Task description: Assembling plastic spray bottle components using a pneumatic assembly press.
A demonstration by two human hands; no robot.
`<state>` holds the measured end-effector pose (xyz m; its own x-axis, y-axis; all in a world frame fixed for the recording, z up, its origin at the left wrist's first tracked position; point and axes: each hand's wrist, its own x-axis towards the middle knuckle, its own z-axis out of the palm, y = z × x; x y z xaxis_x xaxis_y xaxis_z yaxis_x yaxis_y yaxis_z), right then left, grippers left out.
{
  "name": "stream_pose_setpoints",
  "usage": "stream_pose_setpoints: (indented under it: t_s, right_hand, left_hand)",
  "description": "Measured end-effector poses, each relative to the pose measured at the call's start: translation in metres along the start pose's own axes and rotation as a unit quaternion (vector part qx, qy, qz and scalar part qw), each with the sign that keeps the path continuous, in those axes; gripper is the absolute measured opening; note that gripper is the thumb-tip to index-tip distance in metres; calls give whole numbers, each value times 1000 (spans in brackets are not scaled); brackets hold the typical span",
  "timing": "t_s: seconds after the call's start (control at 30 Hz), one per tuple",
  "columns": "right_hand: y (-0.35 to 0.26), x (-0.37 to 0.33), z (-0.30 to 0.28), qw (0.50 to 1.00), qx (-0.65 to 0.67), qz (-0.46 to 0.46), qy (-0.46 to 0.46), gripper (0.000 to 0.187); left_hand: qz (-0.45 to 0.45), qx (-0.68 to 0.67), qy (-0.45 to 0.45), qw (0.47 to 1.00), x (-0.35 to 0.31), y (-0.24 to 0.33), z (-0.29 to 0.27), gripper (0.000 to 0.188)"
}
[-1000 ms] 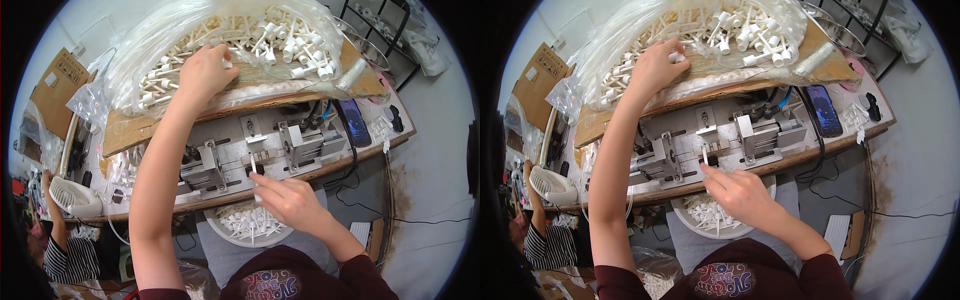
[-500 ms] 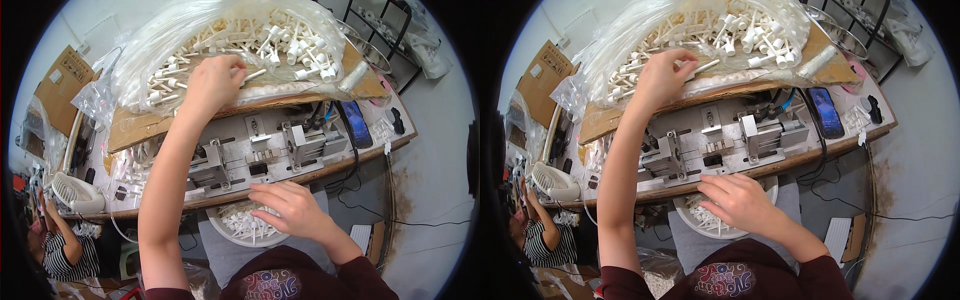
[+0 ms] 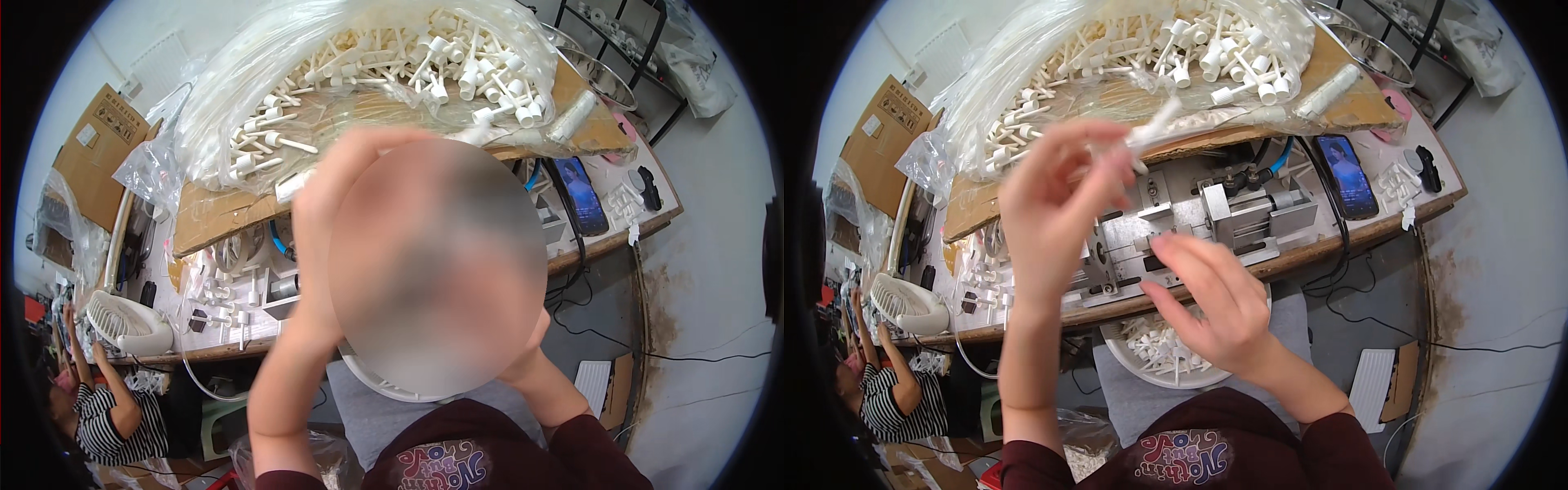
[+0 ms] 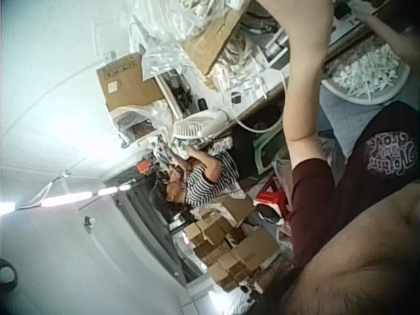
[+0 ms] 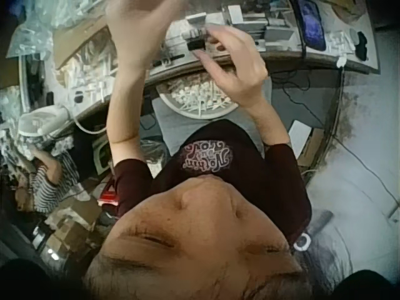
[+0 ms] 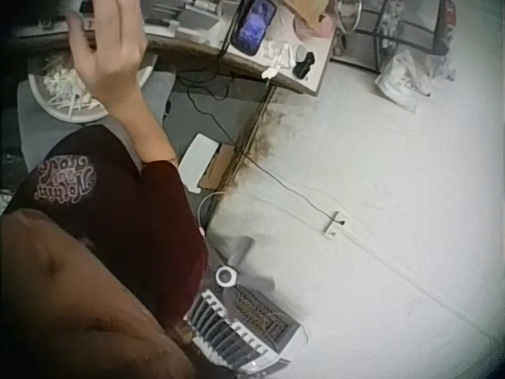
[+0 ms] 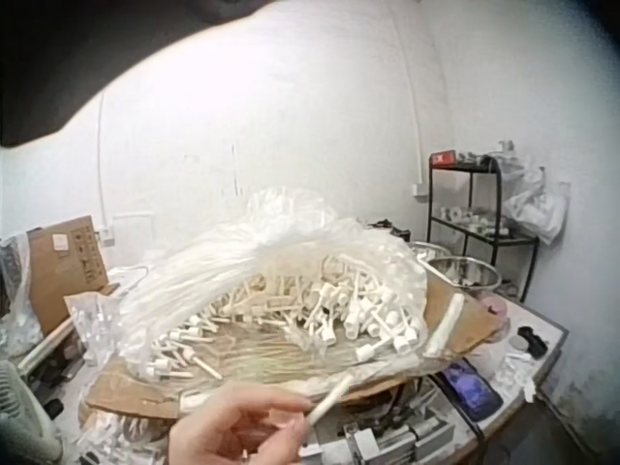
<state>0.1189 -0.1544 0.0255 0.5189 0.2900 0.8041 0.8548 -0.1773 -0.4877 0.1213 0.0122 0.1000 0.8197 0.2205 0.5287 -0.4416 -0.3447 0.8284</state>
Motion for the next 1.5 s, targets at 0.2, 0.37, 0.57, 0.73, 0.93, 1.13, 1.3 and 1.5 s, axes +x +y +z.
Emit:
stream_pose_setpoints:
  t_s: [0.2, 0.37, 0.57, 0.73, 0.93, 1.13, 1.3, 1.5]
  right_hand:
    - [4, 0, 12, 995, 0, -89, 46, 48]
    - [0, -15, 6, 997, 33, -71, -27, 46]
    - [7, -20, -1, 995, 28, -59, -69, 36]
    - [22, -20, -4, 982, -2, -13, -189, 34]
    - [22, -15, 9, 938, -163, -97, -291, 19]
    - [21, -3, 14, 930, -180, -94, -306, 14]
    - [19, -3, 15, 921, -192, -85, -328, 16]
    - [21, -3, 14, 924, -187, -85, -322, 16]
  left_hand:
    - [-36, -110, 34, 993, -83, -8, 18, 24]
    - [-4, -76, 71, 995, -109, -21, 20, 23]
    - [46, 100, 79, 991, -121, -26, 10, 25]
    - [106, 160, 113, 975, -124, -24, -6, 29]
    - [76, 215, 107, 968, -134, -21, -16, 42]
    - [84, 215, 63, 971, -138, -25, -21, 43]
    - [74, 211, 84, 971, -143, -29, -18, 41]
    - [56, 216, 76, 972, -140, -33, -14, 42]
